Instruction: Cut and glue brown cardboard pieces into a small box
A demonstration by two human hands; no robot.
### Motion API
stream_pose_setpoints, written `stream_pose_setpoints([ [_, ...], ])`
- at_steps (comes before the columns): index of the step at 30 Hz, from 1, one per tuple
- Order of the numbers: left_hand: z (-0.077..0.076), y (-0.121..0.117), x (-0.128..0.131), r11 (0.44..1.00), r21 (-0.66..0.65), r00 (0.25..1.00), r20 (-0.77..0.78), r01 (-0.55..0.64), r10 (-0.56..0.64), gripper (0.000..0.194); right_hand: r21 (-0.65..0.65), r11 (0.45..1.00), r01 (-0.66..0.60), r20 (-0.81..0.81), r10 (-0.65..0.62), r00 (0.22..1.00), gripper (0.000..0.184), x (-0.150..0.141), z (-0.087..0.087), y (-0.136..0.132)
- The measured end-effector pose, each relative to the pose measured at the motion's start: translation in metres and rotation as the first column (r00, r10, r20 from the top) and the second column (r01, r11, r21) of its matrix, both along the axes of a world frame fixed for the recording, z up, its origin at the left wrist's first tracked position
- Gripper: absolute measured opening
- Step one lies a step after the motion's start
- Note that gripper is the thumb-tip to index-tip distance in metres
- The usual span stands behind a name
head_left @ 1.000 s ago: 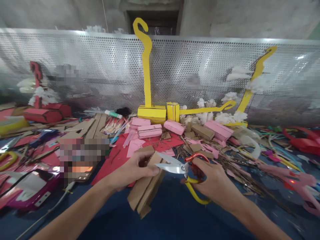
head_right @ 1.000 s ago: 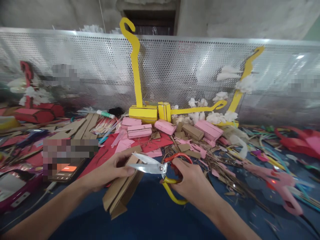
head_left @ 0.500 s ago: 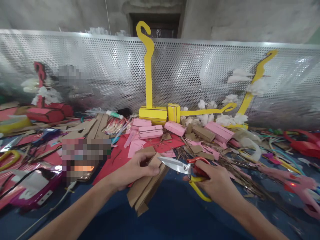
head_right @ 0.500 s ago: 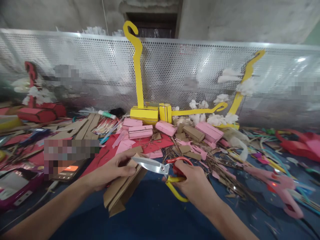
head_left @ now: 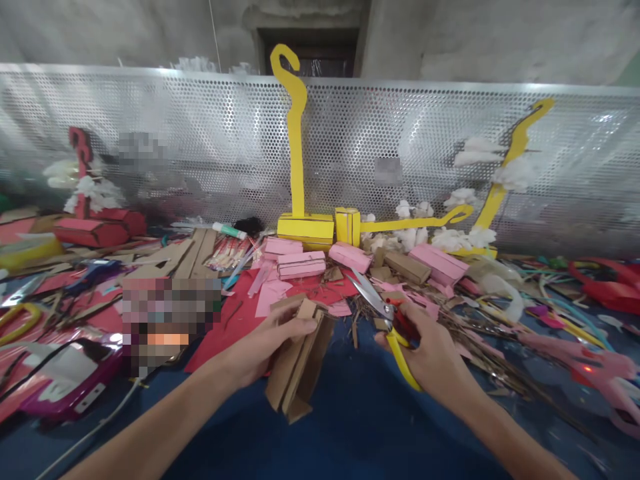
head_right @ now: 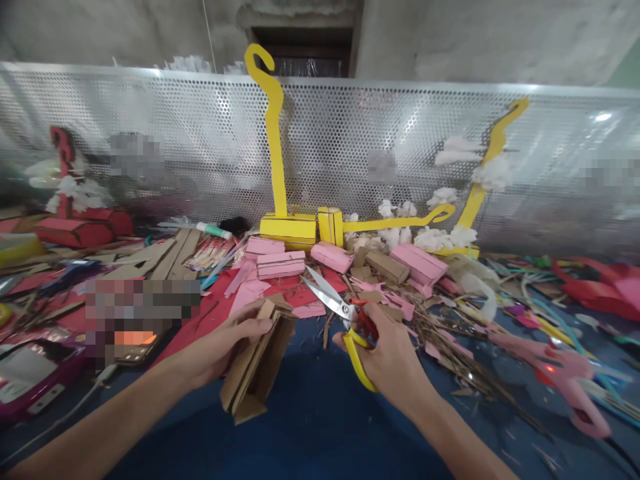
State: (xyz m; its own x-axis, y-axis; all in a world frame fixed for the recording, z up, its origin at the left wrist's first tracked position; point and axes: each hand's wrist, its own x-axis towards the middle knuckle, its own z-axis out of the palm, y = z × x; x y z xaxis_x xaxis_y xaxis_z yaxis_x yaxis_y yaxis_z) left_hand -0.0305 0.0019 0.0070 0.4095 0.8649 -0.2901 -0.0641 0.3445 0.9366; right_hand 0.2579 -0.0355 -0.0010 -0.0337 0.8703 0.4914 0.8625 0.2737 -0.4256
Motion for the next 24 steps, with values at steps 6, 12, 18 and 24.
stream_pose_setpoints([
  [6,0.007,-0.006,0.007,0.999,0.036,0.996,0.092,-0.016,0.013,0.055,-0.015,1.000,-0.010,0.032,0.011,0.999,0.030,-0.005,-0.005,0.001],
  [12,0.013,-0.009,0.006,0.990,0.095,0.980,0.160,0.104,-0.118,0.045,-0.033,0.999,-0.034,-0.002,0.034,0.999,0.030,-0.008,-0.004,0.001],
  [18,0.012,-0.011,0.004,0.985,0.128,0.975,0.173,0.118,-0.139,0.050,-0.018,0.999,-0.034,0.016,0.034,0.999,0.032,-0.009,-0.005,0.002],
  [24,0.015,-0.008,0.009,0.994,-0.107,0.991,0.136,-0.006,0.020,0.056,-0.078,0.996,-0.046,0.001,0.046,0.999,0.030,-0.007,-0.011,0.002],
])
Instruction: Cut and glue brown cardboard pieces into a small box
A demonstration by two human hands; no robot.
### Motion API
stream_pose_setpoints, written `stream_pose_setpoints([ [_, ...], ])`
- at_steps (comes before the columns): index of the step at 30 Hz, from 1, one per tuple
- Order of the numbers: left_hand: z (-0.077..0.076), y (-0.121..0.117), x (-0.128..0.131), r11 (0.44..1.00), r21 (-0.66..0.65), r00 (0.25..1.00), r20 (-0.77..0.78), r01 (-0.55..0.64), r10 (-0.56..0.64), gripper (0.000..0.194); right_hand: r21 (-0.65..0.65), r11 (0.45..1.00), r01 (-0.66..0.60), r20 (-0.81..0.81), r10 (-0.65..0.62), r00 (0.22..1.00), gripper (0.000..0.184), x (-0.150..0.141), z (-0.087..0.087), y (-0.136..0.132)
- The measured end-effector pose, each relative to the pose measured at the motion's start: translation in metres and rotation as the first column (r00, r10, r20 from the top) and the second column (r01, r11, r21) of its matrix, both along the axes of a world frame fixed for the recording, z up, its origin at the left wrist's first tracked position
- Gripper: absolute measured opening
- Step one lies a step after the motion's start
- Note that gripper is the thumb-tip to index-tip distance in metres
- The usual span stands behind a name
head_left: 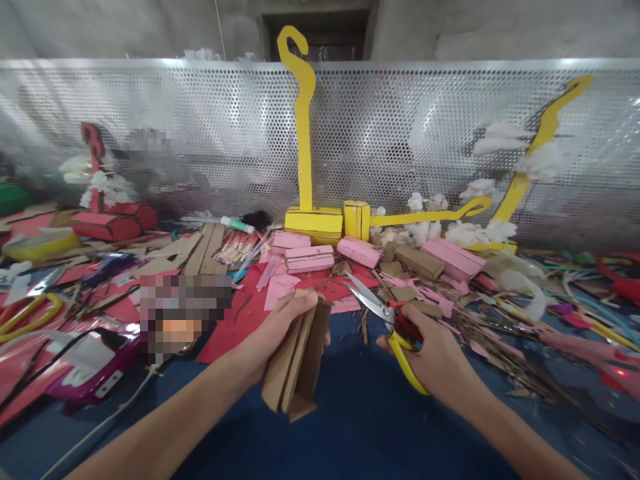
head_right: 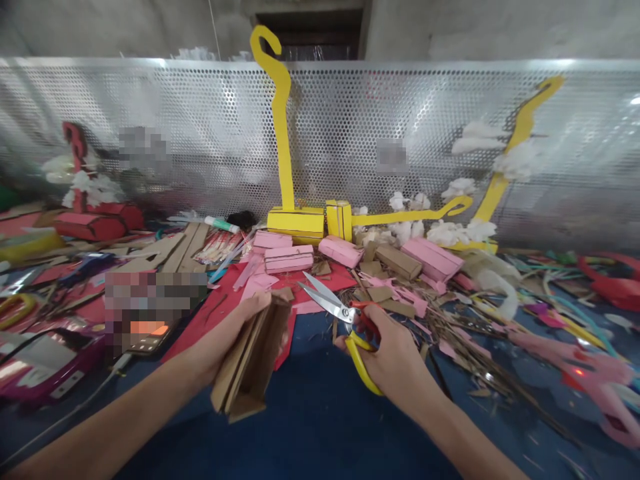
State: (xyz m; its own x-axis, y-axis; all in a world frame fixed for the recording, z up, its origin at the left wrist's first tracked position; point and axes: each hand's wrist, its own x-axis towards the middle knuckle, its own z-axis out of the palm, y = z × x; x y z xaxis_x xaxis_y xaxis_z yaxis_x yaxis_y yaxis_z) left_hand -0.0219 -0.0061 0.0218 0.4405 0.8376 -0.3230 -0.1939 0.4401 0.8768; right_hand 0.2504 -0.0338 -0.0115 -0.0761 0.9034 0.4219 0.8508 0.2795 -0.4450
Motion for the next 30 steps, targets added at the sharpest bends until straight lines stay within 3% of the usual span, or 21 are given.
stream_pose_setpoints([
  [2,-0.001,0.006,-0.001,0.983,-0.173,0.997,0.038,-0.064,0.072,0.057,-0.020,1.000,0.017,-0.009,-0.017,1.000,0.031,0.000,-0.001,0.001],
  [4,-0.002,0.012,-0.003,0.965,-0.247,0.988,0.099,-0.093,0.121,0.048,-0.033,0.999,0.028,-0.014,-0.028,0.999,0.032,0.000,0.000,0.001],
  [6,-0.002,0.016,-0.006,0.972,-0.214,0.979,0.153,-0.098,0.133,0.036,-0.050,0.999,0.016,-0.019,-0.017,1.000,0.032,-0.001,0.003,0.000],
  [10,0.002,0.016,-0.004,0.984,-0.149,0.954,0.267,-0.099,0.136,0.035,-0.098,0.988,-0.119,-0.027,0.117,0.993,0.027,-0.001,0.010,-0.009],
  [14,0.004,0.015,-0.001,0.973,-0.177,0.949,0.252,-0.148,0.190,0.029,-0.135,0.958,-0.254,0.022,0.260,0.965,0.043,-0.004,0.015,-0.019],
  [20,-0.001,0.014,0.002,0.982,-0.135,0.957,0.241,-0.130,0.160,0.030,-0.318,0.933,-0.170,0.023,0.186,0.982,0.044,-0.020,0.022,-0.025],
  [30,-0.002,0.010,0.008,0.975,-0.190,0.960,0.233,-0.115,0.158,0.043,-0.324,0.922,-0.212,-0.032,0.214,0.976,0.049,-0.021,0.008,-0.020],
])
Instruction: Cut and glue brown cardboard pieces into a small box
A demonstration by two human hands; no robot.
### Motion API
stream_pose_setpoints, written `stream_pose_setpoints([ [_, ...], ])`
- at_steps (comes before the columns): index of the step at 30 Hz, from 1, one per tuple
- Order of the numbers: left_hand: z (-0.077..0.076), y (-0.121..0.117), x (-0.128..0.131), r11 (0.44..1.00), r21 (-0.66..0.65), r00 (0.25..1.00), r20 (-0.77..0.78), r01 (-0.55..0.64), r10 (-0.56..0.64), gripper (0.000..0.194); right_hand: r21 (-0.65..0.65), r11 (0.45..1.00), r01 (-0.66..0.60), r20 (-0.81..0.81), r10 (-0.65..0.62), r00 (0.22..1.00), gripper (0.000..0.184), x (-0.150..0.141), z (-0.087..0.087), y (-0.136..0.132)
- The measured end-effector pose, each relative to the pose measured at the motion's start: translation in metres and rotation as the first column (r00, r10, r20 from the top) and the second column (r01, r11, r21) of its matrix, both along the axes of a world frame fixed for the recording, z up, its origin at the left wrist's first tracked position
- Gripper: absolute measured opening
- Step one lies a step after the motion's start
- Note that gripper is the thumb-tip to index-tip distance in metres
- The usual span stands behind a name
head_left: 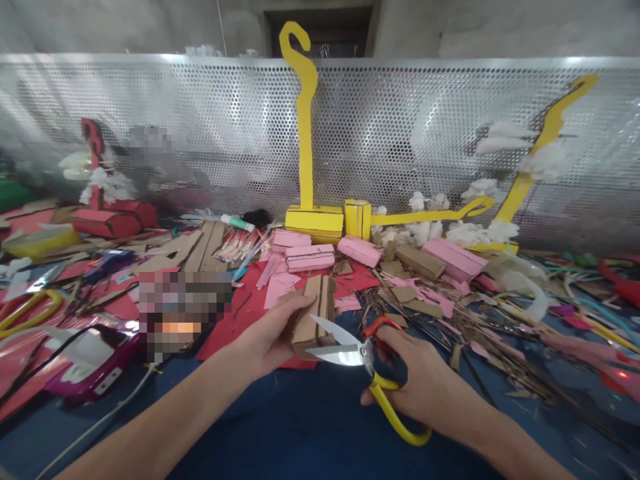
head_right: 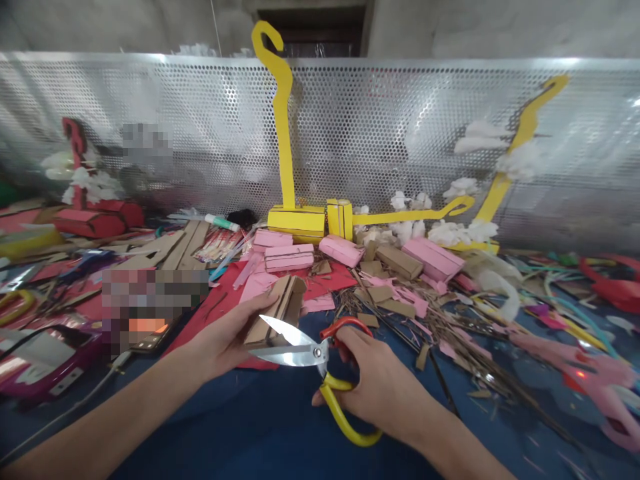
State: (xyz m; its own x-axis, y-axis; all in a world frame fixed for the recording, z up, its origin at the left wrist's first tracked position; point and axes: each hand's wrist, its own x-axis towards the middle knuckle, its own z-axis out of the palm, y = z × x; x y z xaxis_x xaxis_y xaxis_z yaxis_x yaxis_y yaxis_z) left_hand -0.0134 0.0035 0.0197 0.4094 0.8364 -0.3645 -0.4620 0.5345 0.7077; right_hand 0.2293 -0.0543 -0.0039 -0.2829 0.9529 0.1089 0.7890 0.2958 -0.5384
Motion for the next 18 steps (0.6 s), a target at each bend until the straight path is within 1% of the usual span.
stream_pose_setpoints([
  [4,-0.001,0.000,0.001,1.000,-0.028,1.000,0.000,-0.011,0.011,0.046,0.013,1.000,-0.006,-0.003,0.006,1.000,0.048,0.000,-0.003,0.003],
  [7,0.000,0.000,0.001,0.999,-0.041,1.000,-0.004,-0.019,0.019,0.044,0.023,1.000,0.012,-0.010,-0.012,1.000,0.049,0.000,-0.002,0.004],
  [11,0.001,0.000,0.001,1.000,-0.021,1.000,0.016,0.007,-0.007,0.042,-0.015,0.999,0.032,-0.058,-0.033,0.998,0.047,0.000,0.004,0.001],
  [14,0.001,-0.001,0.000,1.000,-0.029,1.000,0.008,0.005,-0.004,0.044,-0.057,0.997,0.044,-0.084,-0.049,0.995,0.045,0.000,0.007,0.001],
  [18,0.000,-0.001,0.000,0.999,-0.041,1.000,0.003,0.005,-0.005,0.049,-0.030,0.998,0.055,-0.094,-0.057,0.994,0.048,0.004,0.003,0.004],
])
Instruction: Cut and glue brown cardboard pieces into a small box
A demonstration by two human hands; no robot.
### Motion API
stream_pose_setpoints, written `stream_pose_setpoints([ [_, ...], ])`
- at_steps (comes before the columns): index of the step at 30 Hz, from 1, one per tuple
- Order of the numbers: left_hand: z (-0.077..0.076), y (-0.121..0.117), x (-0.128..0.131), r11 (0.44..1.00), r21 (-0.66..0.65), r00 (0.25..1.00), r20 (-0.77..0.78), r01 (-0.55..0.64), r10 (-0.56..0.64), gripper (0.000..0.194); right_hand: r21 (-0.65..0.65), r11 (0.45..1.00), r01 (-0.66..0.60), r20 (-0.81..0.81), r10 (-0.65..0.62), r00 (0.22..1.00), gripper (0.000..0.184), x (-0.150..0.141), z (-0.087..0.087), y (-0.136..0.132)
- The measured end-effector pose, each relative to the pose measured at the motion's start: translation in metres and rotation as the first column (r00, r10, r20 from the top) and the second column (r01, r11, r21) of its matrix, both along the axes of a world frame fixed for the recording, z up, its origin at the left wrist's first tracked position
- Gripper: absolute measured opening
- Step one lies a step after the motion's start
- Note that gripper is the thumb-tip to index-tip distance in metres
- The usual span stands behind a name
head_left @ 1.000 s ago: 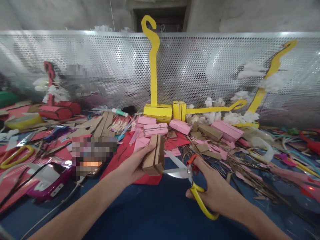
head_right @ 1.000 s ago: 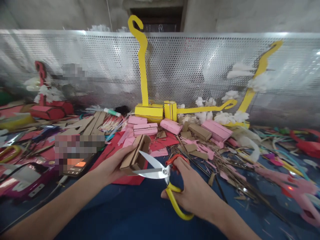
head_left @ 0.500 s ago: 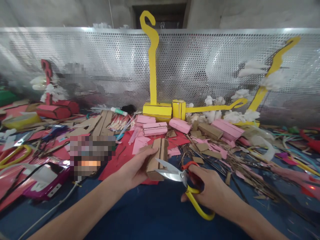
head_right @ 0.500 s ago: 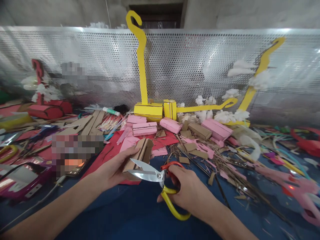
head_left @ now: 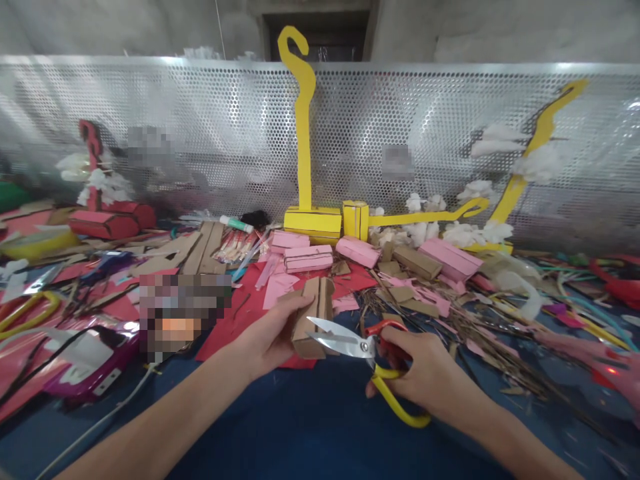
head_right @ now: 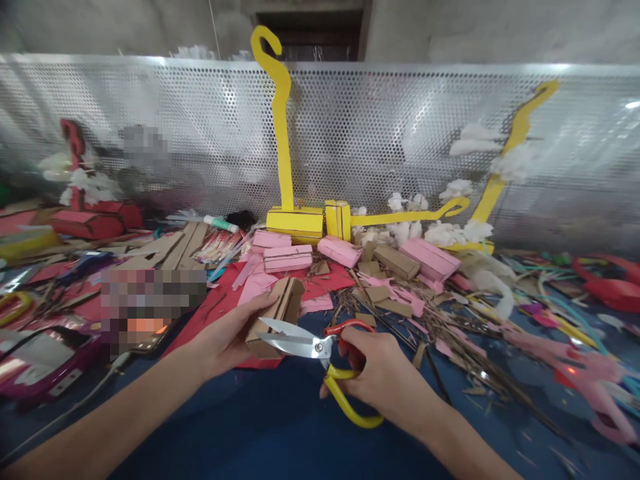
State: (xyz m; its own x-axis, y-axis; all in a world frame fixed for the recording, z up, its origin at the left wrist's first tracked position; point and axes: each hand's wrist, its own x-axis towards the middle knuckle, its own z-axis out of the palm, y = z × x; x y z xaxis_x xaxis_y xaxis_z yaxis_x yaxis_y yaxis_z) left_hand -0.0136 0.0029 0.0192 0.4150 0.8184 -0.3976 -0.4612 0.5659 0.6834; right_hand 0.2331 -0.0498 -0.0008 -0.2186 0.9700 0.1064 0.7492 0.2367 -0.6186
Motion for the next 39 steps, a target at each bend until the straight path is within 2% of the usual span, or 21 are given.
stream_pose_setpoints([
  [4,0.000,0.002,-0.001,1.000,-0.016,1.000,0.016,-0.020,0.021,0.048,0.048,0.999,-0.013,-0.051,0.016,0.999,0.049,0.006,-0.010,0.004],
  [7,0.000,0.005,-0.003,0.998,-0.016,0.998,0.028,-0.063,0.063,0.040,0.098,0.994,0.058,-0.073,-0.051,0.996,0.046,0.009,-0.012,0.006],
  [10,-0.001,0.006,-0.004,0.996,-0.008,0.993,0.077,-0.086,0.086,0.034,0.176,0.974,0.146,-0.023,-0.144,0.989,0.042,0.010,-0.009,0.011],
  [14,-0.003,0.006,-0.006,0.996,0.017,0.986,0.141,-0.092,0.089,0.031,0.235,0.958,0.165,0.063,-0.185,0.981,0.034,0.012,-0.007,0.016],
  [19,-0.001,0.005,-0.008,0.994,0.020,0.986,0.129,-0.108,0.104,0.020,0.227,0.971,0.078,0.098,-0.103,0.990,0.040,0.012,-0.008,0.010],
  [23,0.000,0.003,-0.007,0.988,0.077,0.971,0.211,-0.136,0.117,0.010,0.227,0.973,-0.036,0.107,0.012,0.994,0.040,0.007,-0.006,0.003],
  [26,-0.002,0.003,-0.004,0.985,0.120,0.965,0.247,-0.125,0.092,0.013,0.200,0.978,-0.059,0.105,0.039,0.994,0.042,0.001,-0.003,-0.001],
  [31,-0.006,0.005,-0.001,0.991,0.127,0.968,0.252,-0.027,-0.006,0.024,0.134,0.990,-0.039,0.064,0.030,0.997,0.050,-0.006,-0.001,-0.004],
  [35,-0.002,0.000,0.002,0.992,0.122,0.968,0.250,-0.015,-0.016,0.034,0.138,0.989,-0.043,0.056,0.036,0.998,0.044,-0.007,0.000,-0.003],
  [39,0.000,-0.005,0.005,0.996,0.088,0.965,0.261,0.007,-0.030,0.031,0.144,0.987,-0.069,0.045,0.063,0.997,0.040,-0.009,0.002,-0.004],
])
